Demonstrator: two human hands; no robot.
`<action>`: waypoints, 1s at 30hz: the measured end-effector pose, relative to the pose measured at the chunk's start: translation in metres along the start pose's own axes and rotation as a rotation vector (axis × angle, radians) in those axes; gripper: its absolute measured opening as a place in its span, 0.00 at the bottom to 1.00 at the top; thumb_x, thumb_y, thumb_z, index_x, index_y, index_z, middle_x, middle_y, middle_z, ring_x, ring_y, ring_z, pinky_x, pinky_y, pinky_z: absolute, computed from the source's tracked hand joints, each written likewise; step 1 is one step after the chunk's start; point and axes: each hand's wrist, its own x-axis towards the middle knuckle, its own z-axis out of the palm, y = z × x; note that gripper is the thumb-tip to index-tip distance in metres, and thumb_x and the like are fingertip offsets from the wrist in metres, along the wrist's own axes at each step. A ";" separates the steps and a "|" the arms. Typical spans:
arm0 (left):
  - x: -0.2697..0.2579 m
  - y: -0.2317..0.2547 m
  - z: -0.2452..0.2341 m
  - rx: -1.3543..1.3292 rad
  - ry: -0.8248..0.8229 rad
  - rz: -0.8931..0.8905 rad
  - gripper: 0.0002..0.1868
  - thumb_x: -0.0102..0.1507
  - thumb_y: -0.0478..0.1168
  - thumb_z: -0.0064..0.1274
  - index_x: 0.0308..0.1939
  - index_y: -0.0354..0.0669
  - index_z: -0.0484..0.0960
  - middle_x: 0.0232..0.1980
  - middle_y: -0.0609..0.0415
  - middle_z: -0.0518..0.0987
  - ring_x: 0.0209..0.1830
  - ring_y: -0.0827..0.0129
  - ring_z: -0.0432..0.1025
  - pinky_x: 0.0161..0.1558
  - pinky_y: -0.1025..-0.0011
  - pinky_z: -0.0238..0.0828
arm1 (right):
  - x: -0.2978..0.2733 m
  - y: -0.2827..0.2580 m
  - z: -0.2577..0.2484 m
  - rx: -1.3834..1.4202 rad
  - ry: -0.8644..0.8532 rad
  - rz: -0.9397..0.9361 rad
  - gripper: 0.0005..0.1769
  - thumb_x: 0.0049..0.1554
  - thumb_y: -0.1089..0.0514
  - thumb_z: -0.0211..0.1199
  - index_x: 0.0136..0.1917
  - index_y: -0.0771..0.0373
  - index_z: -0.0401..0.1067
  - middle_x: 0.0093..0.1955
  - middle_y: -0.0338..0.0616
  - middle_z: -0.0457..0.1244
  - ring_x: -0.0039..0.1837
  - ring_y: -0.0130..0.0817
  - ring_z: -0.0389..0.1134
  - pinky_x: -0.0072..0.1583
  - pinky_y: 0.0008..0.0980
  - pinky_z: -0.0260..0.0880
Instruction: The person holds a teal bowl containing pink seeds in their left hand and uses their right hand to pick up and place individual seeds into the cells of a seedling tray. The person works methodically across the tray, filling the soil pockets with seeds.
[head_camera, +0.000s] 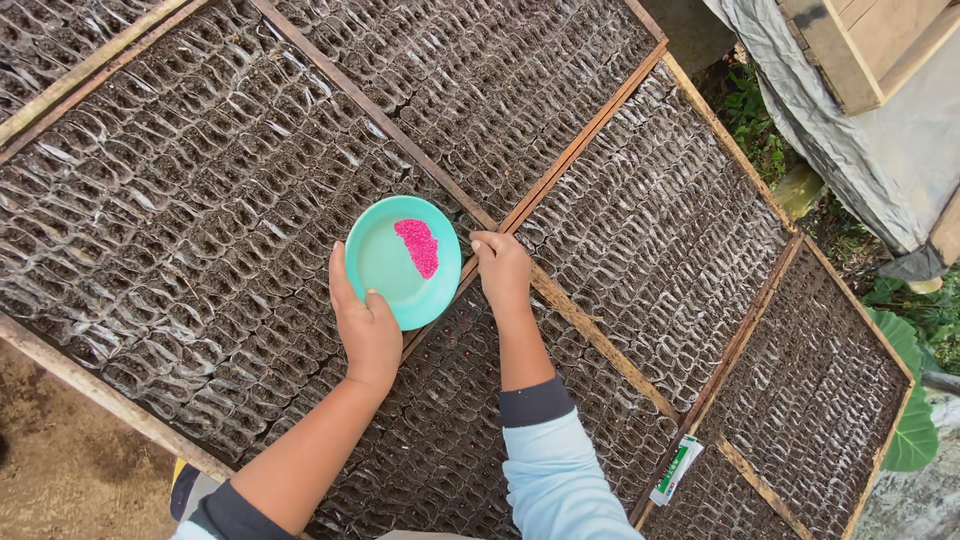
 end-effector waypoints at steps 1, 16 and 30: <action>0.000 0.001 -0.001 -0.001 0.002 0.000 0.36 0.59 0.23 0.24 0.71 0.48 0.44 0.70 0.36 0.44 0.69 0.34 0.40 0.62 0.39 0.36 | -0.006 -0.005 -0.001 -0.001 -0.001 -0.002 0.13 0.57 0.60 0.52 0.53 0.65 0.72 0.48 0.54 0.63 0.51 0.47 0.66 0.51 0.42 0.69; -0.001 0.018 -0.021 0.000 -0.104 -0.294 0.32 0.58 0.32 0.32 0.67 0.55 0.55 0.65 0.38 0.58 0.63 0.35 0.55 0.55 0.39 0.52 | -0.024 0.002 0.007 0.074 -0.052 -0.025 0.13 0.51 0.58 0.62 0.48 0.68 0.73 0.35 0.45 0.64 0.38 0.30 0.66 0.38 0.32 0.66; -0.010 0.014 -0.027 0.037 -0.106 -0.353 0.32 0.58 0.34 0.31 0.67 0.55 0.55 0.59 0.32 0.63 0.58 0.33 0.60 0.51 0.40 0.57 | -0.030 0.009 0.011 0.409 -0.081 0.145 0.10 0.47 0.64 0.61 0.42 0.73 0.73 0.21 0.49 0.58 0.18 0.29 0.58 0.23 0.23 0.53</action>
